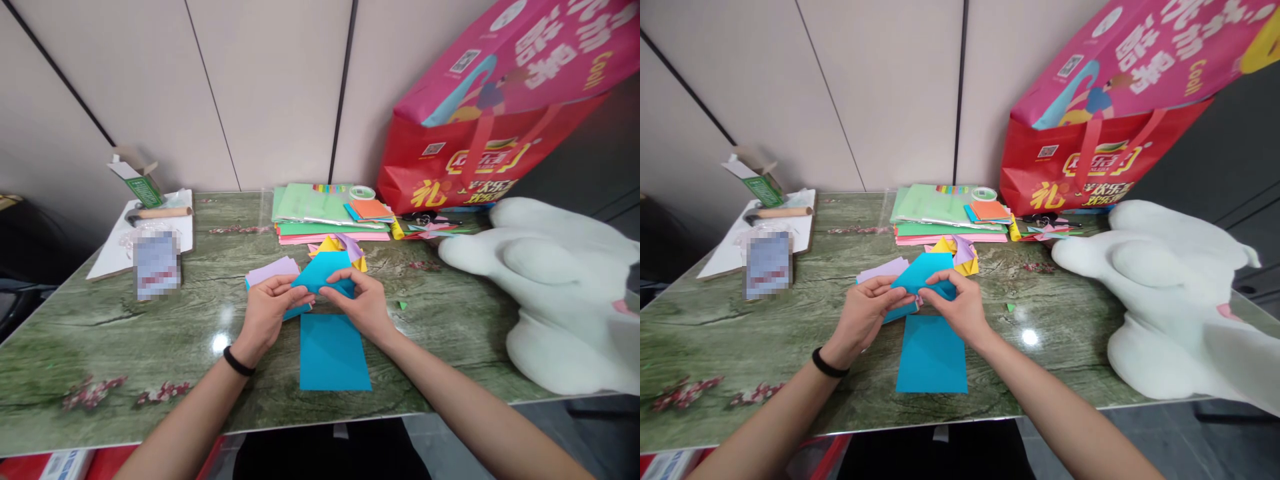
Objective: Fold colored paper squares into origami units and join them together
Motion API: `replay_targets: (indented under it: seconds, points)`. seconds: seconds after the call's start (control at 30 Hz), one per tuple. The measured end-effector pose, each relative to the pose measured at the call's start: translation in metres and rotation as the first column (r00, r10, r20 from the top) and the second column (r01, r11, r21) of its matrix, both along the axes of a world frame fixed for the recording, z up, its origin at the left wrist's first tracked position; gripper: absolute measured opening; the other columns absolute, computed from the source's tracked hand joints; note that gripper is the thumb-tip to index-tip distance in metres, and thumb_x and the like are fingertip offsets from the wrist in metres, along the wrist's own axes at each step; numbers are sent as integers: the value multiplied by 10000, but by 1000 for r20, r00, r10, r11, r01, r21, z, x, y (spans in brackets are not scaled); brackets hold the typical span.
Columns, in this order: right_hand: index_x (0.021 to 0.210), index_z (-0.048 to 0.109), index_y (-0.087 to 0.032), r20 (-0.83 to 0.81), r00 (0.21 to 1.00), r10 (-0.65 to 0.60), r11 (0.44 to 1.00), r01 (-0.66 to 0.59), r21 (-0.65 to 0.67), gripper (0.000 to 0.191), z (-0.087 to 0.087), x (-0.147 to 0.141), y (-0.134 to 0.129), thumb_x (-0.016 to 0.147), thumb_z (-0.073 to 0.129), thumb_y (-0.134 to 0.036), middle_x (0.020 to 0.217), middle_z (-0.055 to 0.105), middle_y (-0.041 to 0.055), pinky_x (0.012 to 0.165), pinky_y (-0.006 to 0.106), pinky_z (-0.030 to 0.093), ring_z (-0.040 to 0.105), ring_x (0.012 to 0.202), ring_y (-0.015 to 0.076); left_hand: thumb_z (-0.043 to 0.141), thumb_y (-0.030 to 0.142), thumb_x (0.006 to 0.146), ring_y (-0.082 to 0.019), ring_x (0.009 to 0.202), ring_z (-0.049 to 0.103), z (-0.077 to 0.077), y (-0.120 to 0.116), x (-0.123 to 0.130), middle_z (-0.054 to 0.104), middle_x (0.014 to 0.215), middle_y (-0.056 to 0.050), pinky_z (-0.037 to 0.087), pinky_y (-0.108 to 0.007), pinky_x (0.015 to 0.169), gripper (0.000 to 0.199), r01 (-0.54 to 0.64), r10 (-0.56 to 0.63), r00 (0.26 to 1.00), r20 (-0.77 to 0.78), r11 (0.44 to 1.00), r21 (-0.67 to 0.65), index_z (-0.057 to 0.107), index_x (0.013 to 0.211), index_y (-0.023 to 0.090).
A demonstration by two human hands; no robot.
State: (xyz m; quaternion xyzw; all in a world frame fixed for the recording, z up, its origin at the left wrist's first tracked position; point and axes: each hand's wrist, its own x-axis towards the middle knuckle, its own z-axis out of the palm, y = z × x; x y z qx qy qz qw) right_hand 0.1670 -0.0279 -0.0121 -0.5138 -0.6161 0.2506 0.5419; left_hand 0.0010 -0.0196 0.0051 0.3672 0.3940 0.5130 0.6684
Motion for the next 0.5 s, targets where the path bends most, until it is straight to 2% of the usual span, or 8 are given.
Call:
replay_targets:
  seconds: [0.5]
  points:
    - [752,637,-202,-12,1000,-15,1000,15,20,165,3,1,-1,689,713,-335,743,670,1,574,253,432,574,629,147,786,167,603,-216,699,709,1,0,-1,744,769,-70,590,-308,702,276,22,-23,1000,4,998,64,680,851,105]
